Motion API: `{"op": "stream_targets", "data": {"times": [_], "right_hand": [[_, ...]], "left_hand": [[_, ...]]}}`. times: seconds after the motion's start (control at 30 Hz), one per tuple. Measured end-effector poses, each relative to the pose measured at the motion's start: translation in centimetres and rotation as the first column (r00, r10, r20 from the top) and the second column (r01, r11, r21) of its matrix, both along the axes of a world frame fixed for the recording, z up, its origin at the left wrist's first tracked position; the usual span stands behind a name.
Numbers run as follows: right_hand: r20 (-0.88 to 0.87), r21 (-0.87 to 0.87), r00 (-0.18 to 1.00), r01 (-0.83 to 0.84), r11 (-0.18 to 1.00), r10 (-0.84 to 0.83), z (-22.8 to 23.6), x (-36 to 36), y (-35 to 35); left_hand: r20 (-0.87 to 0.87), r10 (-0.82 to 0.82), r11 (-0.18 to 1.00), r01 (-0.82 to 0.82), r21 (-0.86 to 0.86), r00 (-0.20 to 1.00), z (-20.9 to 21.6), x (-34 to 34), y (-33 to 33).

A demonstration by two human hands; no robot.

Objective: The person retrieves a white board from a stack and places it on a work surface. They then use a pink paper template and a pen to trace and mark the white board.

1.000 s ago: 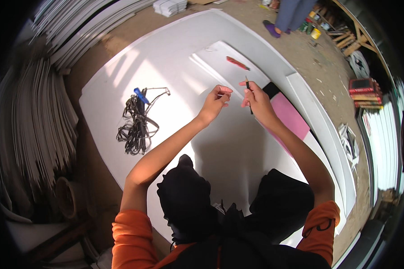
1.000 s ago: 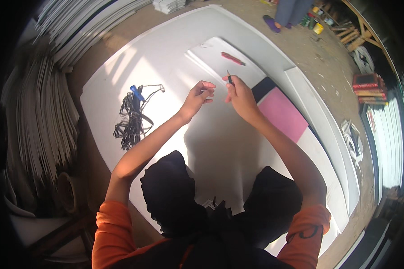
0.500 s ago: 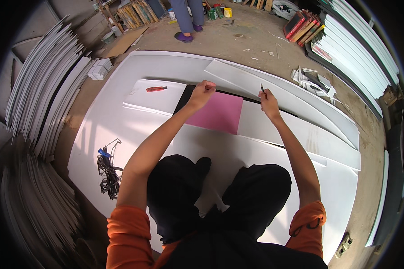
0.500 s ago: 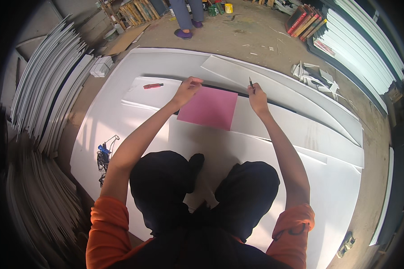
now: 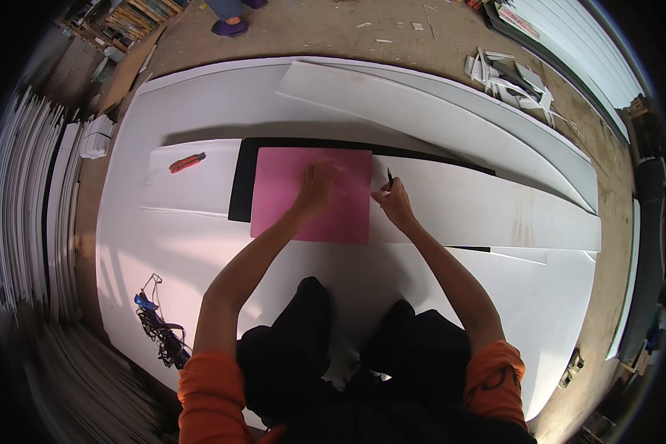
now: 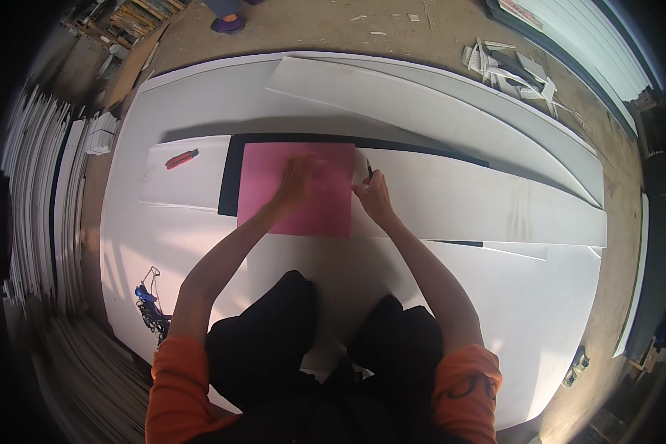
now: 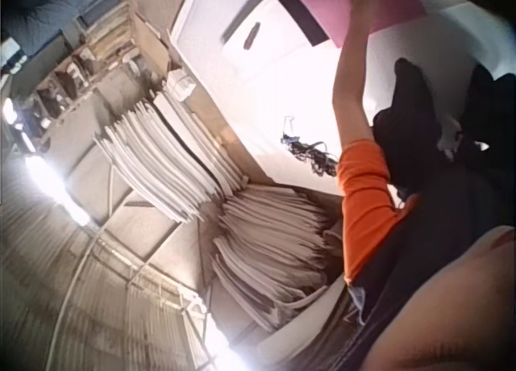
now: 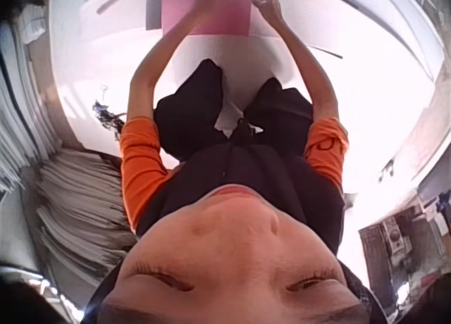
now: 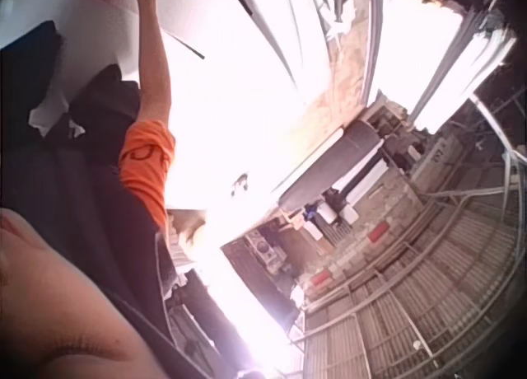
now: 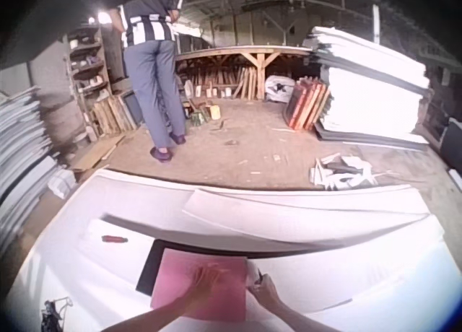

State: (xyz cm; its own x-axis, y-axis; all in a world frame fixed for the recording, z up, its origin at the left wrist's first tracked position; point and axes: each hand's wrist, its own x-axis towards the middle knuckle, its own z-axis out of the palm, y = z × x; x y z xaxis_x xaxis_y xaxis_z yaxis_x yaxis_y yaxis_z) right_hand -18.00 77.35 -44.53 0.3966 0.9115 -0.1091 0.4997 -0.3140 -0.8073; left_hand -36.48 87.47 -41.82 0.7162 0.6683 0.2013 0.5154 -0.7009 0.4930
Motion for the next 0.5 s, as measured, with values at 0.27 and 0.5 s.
{"op": "stream_targets", "data": {"times": [0.27, 0.5], "right_hand": [[-0.093, 0.039, 0.990, 0.112, 0.993, -0.108, 0.6, -2.6, 1.6], [-0.179, 0.016, 0.975, 0.138, 0.990, -0.133, 0.7, -3.2, 1.3]], "left_hand": [[-0.087, -0.078, 0.991, 0.087, 0.098, 0.993, -1.5, 1.3, -1.4], [-0.181, -0.081, 0.991, 0.098, 0.089, 0.980, -2.2, 0.9, -2.1]]}}
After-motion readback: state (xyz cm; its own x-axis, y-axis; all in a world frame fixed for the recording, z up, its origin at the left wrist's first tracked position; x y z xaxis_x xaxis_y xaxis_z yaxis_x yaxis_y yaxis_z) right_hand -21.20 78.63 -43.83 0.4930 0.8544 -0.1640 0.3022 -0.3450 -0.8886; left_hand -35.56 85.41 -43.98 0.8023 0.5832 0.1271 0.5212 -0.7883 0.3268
